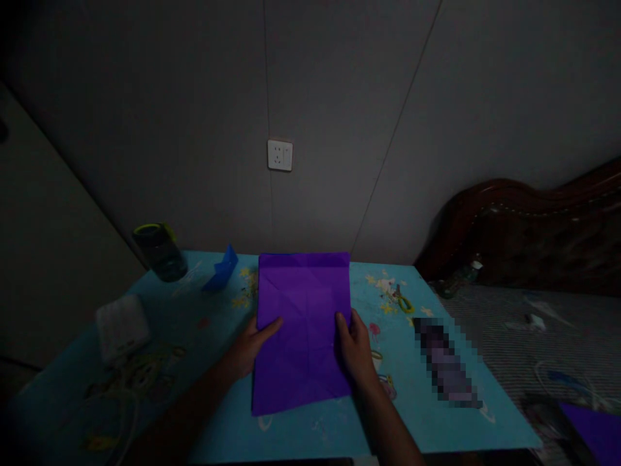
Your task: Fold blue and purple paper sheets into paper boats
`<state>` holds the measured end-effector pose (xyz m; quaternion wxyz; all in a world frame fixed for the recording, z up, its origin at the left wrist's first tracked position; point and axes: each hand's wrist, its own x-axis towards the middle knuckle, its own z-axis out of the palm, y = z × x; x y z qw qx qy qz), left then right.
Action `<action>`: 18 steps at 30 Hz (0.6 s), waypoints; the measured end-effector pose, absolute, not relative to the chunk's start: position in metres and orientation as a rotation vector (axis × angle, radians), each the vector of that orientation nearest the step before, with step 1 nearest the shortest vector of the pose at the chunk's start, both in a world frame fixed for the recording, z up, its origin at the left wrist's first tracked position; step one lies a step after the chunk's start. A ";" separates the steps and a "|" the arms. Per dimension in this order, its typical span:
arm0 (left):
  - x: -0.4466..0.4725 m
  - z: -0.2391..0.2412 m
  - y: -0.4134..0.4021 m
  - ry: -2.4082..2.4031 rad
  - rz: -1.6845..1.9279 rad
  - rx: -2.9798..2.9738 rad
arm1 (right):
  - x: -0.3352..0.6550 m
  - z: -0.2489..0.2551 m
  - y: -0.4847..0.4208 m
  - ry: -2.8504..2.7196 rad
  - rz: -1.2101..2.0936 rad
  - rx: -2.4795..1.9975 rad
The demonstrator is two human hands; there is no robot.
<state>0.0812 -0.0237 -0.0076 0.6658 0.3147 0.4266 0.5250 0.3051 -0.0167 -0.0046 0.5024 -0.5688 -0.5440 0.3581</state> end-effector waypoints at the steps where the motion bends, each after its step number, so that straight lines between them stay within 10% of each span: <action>1: 0.081 -0.008 -0.024 0.976 1.192 0.730 | 0.305 -0.004 -0.017 -1.323 0.841 -1.379; 18: 0.017 0.008 0.020 1.366 1.476 1.001 | 0.314 -0.010 -0.004 -1.377 0.831 -1.472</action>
